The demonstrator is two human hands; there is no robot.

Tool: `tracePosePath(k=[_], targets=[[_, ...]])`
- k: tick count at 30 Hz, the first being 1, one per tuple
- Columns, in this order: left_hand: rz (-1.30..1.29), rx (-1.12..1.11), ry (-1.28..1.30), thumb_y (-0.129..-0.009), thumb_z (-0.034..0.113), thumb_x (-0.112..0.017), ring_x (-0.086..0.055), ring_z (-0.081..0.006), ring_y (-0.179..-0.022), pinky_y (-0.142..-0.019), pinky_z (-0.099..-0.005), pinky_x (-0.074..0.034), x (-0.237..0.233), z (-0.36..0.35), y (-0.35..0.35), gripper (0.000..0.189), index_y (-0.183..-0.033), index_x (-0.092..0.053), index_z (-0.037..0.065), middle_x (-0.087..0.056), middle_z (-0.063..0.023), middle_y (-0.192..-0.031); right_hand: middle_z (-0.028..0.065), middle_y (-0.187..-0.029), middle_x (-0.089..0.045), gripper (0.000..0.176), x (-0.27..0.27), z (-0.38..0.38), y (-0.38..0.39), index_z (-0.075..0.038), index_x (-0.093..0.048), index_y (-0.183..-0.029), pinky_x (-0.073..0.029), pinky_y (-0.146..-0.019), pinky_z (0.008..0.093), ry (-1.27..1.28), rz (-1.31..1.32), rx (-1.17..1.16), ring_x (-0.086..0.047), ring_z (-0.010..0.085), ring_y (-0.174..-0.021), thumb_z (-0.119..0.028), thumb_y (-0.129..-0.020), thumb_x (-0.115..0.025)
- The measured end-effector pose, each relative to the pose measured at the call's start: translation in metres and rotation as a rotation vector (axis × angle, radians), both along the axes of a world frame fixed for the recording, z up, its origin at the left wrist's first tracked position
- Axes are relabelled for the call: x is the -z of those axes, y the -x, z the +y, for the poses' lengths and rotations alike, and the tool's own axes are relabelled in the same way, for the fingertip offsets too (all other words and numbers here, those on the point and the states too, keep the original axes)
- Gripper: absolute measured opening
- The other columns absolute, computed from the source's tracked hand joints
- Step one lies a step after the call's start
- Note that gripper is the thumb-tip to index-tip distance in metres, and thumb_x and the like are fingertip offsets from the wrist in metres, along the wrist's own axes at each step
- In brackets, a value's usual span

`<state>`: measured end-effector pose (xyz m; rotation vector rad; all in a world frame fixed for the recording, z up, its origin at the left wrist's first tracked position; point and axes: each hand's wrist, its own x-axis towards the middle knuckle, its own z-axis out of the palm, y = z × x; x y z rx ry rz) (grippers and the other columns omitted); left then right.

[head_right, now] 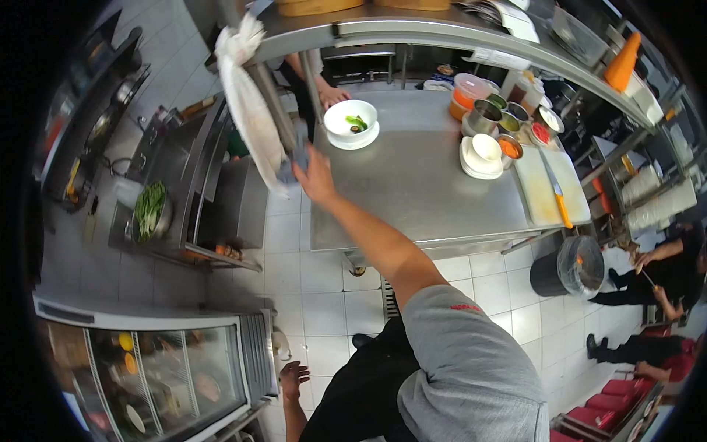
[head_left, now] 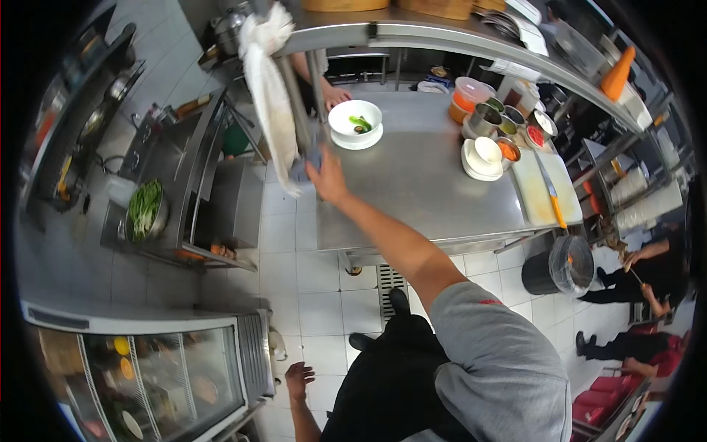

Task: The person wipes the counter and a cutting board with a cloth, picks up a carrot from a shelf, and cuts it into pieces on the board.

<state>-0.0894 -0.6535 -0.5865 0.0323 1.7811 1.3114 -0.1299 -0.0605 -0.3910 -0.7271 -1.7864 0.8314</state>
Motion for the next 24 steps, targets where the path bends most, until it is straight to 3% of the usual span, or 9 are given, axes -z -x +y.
tracePosePath(k=[3, 4, 5, 8, 11, 14, 17, 19, 24], targets=[[0.029, 0.125, -0.066, -0.104, 0.036, -0.062, -0.074, -0.0263, -0.083, -0.069, -0.0379, -0.062, -0.037, 0.080, -0.002, 0.042, -0.123, -0.063, -0.001, -0.074, -0.0161, -0.098, 0.0245, -0.110, -0.067, 0.038, 0.114, -0.004, -0.063, -0.002, -0.060, -0.117, -0.051, -0.088, 0.0531, 0.045, -0.565, -0.161, -0.063, 0.0452, -0.098, -0.012, -0.083, -0.071], [0.043, 0.162, -0.116, -0.105, 0.039, -0.061, -0.074, -0.0268, -0.090, -0.071, -0.0391, -0.062, -0.047, 0.107, -0.001, 0.046, -0.130, -0.060, -0.001, -0.073, -0.0184, -0.105, 0.0232, -0.108, -0.067, 0.036, 0.131, -0.025, -0.084, -0.003, -0.061, -0.115, -0.052, -0.087, 0.0519, -0.235, -0.381, -0.118, -0.065, 0.0447, -0.095, -0.008, -0.081, -0.070], [0.049, 0.147, -0.158, -0.105, 0.044, -0.059, -0.071, -0.0272, -0.098, -0.078, -0.0419, -0.062, -0.063, 0.138, -0.004, 0.051, -0.133, -0.057, 0.001, -0.071, -0.0184, -0.112, 0.0216, -0.105, -0.066, 0.036, 0.127, -0.055, -0.097, -0.003, -0.061, -0.115, -0.052, -0.085, 0.0507, 0.090, -0.352, -0.218, -0.064, 0.0434, -0.095, -0.007, -0.080, -0.071], [-0.148, 0.009, -0.320, -0.106, 0.053, -0.052, -0.066, -0.0275, -0.113, -0.091, -0.0460, -0.058, -0.109, 0.233, -0.028, 0.060, -0.140, -0.053, 0.004, -0.066, -0.0171, -0.124, 0.0190, -0.104, -0.063, 0.033, 0.130, -0.156, -0.134, -0.005, -0.062, -0.114, -0.048, -0.089, 0.0500, 0.109, -0.492, -0.501, -0.062, 0.0386, -0.102, -0.017, -0.085, -0.072], [-0.423, -0.038, -0.634, -0.108, 0.053, -0.044, -0.059, -0.0281, -0.126, -0.109, -0.0443, -0.047, -0.070, 0.267, -0.019, 0.059, -0.143, -0.052, 0.006, -0.062, -0.0122, -0.135, 0.0265, -0.167, -0.021, 0.069, 0.107, -0.207, -0.158, -0.006, -0.040, -0.155, -0.025, -0.125, 0.0505, 0.310, -0.690, -0.982, -0.024, 0.0441, -0.154, -0.025, -0.095, -0.068], [-0.445, -0.235, -0.718, -0.110, 0.044, -0.045, -0.063, -0.0249, -0.122, -0.097, -0.0432, -0.053, -0.101, 0.295, -0.008, 0.050, -0.140, -0.056, 0.006, -0.065, -0.0103, -0.133, 0.0234, -0.164, -0.029, 0.056, 0.060, -0.144, -0.177, -0.015, -0.051, -0.149, -0.032, -0.121, 0.0516, 0.135, -0.444, -0.985, -0.032, 0.0431, -0.150, -0.025, -0.097, -0.070], [-0.018, -0.263, -0.705, -0.108, 0.041, -0.054, -0.068, -0.0205, -0.106, -0.081, -0.0415, -0.060, -0.135, 0.325, 0.050, 0.048, -0.137, -0.055, 0.003, -0.067, -0.0105, -0.125, 0.0232, -0.158, -0.039, 0.051, 0.046, -0.055, -0.210, -0.016, -0.057, -0.143, -0.038, -0.116, 0.0512, 0.157, -0.577, -0.614, -0.038, 0.0444, -0.145, -0.024, -0.095, -0.072], [0.015, -0.172, -0.820, -0.109, 0.049, -0.048, -0.056, -0.0223, -0.131, -0.111, -0.0438, -0.045, -0.154, 0.361, 0.100, 0.061, -0.149, -0.046, 0.003, -0.058, -0.0101, -0.143, 0.0252, -0.157, -0.039, 0.054, 0.046, -0.006, -0.231, -0.015, -0.056, -0.143, -0.036, -0.117, 0.0519, 0.073, -0.680, -0.377, -0.037, 0.0464, -0.145, -0.030, -0.094, -0.073], [-0.298, -0.173, -0.956, -0.108, 0.049, -0.043, -0.051, -0.0256, -0.137, -0.114, -0.0484, -0.039, -0.146, 0.483, 0.217, 0.058, -0.149, -0.046, 0.008, -0.055, -0.0104, -0.149, 0.0273, -0.162, -0.030, 0.063, 0.092, 0.008, -0.235, -0.012, -0.053, -0.146, -0.027, -0.120, 0.0578, -0.172, -0.937, -0.143, -0.028, 0.0477, -0.150, -0.037, -0.092, -0.073]])
